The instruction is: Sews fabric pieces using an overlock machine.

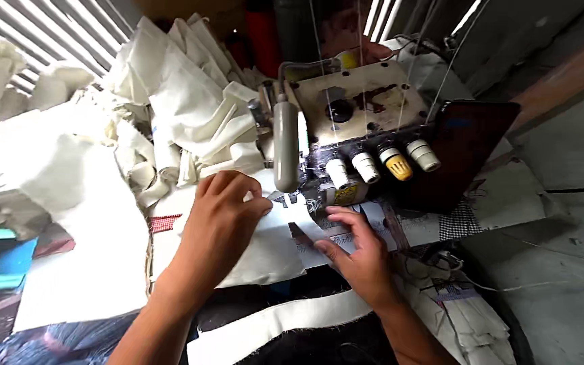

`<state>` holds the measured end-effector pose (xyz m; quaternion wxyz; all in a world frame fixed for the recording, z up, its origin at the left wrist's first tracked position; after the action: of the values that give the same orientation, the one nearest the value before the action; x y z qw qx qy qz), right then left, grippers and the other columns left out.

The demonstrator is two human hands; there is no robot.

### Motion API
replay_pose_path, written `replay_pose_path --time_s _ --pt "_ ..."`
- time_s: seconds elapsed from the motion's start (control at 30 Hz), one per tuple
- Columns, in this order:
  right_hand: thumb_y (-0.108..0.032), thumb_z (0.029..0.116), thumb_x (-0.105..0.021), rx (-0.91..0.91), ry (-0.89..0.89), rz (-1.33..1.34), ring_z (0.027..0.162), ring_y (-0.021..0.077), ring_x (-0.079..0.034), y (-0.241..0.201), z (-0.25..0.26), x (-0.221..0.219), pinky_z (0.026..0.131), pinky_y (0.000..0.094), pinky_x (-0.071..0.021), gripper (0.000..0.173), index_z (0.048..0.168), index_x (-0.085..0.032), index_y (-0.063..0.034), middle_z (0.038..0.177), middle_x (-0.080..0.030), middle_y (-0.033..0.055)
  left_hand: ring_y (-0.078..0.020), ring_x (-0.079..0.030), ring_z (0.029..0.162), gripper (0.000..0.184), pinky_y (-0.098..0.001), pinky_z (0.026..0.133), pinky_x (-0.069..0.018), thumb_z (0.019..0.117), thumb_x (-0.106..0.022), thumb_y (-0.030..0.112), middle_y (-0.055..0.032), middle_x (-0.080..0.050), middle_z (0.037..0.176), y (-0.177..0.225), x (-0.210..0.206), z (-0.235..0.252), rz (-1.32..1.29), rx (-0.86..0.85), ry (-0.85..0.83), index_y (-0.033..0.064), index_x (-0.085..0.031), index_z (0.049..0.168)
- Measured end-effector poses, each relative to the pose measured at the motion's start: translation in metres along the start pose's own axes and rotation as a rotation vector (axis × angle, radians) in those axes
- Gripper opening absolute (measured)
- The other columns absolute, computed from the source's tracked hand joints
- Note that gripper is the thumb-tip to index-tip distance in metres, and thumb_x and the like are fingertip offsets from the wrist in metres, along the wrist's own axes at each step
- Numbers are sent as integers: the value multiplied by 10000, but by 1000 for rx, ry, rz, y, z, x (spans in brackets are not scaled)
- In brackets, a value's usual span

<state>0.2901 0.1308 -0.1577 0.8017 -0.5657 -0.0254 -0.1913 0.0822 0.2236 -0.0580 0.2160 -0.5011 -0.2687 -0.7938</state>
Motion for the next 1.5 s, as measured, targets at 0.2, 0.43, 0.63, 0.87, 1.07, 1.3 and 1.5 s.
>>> replay_pose_path --time_s 0.2,0.43,0.63,0.87,1.07,1.3,1.5 --pt "-127 960 -702 -149 -333 543 929 66 -664 -17 3 -19 853 247 -583 139 1011 -641 -14 979 -676 22 -295 -620 1194 316 -496 1009 -462 1060 -541 299 -115 -697 1215 24 -26 -41 96 129 95 118 -746 1219" --pt "-75 927 -721 -70 -186 419 886 49 -686 -65 6 -30 825 220 -596 130 987 -670 28 931 -707 37 -264 -561 1351 285 -514 1160 -388 1032 -528 144 -81 -666 1369 43 -53 -49 -30 184 232 96 -750 1204" --pt "-126 929 -739 -195 -174 279 776 55 -701 -44 -28 -29 708 216 -612 126 942 -708 -4 851 -726 24 -199 -606 1306 219 -459 1155 -420 1030 -612 181 -45 -706 1309 30 -50 -45 -130 217 308 86 -750 1171" --pt "-164 925 -726 -66 -149 76 756 2 -651 -50 -30 -17 661 148 -545 155 843 -711 -34 798 -700 11 -212 -593 1324 223 -464 1159 -415 1019 -619 159 -52 -701 1319 31 -47 -43 -137 203 283 81 -752 1180" --pt "-160 926 -719 -12 -131 -1 773 21 -654 -46 -35 -19 684 150 -545 146 838 -704 -44 795 -690 16 -219 -587 1328 236 -473 1160 -409 1020 -623 165 -58 -697 1326 35 -50 -46 -109 217 297 83 -749 1202" --pt "-154 910 -720 -55 -77 -122 766 9 -645 -20 -34 -29 673 135 -537 132 832 -718 -48 808 -685 17 -210 -579 1336 264 -464 1158 -406 1028 -605 196 -51 -686 1346 28 -47 -39 -119 204 247 100 -745 1230" --pt "-131 909 -708 1 -56 -137 770 14 -648 -30 -16 -28 683 134 -536 120 838 -716 -35 805 -687 29 -208 -577 1331 320 -449 1133 -425 1049 -554 266 -41 -663 1381 15 -37 -21 -120 178 135 117 -734 1267"
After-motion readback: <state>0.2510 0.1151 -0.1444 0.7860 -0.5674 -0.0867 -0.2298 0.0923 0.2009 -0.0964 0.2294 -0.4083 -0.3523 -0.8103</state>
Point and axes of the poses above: each hand's wrist, its own z-axis towards the middle knuckle, its own x-axis out of the back of the hand, y = z × x, the point moved 5 cm from there along z, towards the middle knuckle
